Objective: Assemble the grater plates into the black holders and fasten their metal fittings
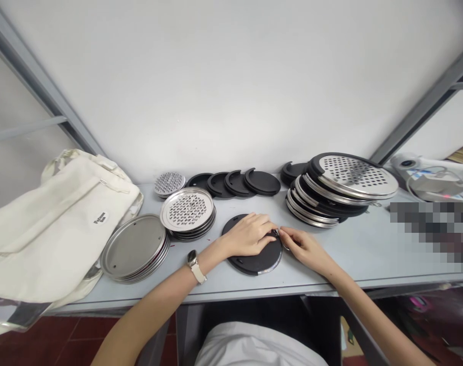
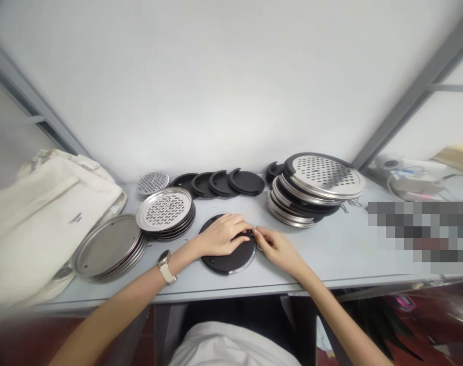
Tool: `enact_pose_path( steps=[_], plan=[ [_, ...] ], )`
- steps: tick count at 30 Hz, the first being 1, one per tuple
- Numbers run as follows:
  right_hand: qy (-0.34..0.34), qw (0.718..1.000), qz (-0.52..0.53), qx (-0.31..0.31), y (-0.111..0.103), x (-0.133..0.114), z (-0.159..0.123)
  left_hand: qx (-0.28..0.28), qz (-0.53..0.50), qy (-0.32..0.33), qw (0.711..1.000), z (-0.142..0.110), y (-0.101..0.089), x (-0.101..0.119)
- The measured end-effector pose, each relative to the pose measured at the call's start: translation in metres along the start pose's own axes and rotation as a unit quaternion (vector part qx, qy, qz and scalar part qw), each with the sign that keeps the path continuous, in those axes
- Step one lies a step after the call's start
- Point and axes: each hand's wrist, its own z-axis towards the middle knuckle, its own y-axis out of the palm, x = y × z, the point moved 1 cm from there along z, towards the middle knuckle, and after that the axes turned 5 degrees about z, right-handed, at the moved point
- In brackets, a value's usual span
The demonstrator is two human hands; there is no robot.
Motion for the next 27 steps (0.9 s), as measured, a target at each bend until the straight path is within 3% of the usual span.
enact_pose_path(
  steps=[22, 27],
  plan=[
    [0.026, 0.998, 0.055, -0.006, -0.0017, 0.0006, 0.0007, -0.005, -0.002, 0.002, 1.000, 0.0014, -0.0011, -0.0014],
    [0.054, 0.994, 0.085, 0.035, -0.0040, 0.0025, 0.0009, 0.006, -0.003, -0.014, 1.000, 0.0006, -0.0018, -0.0077]
  ],
)
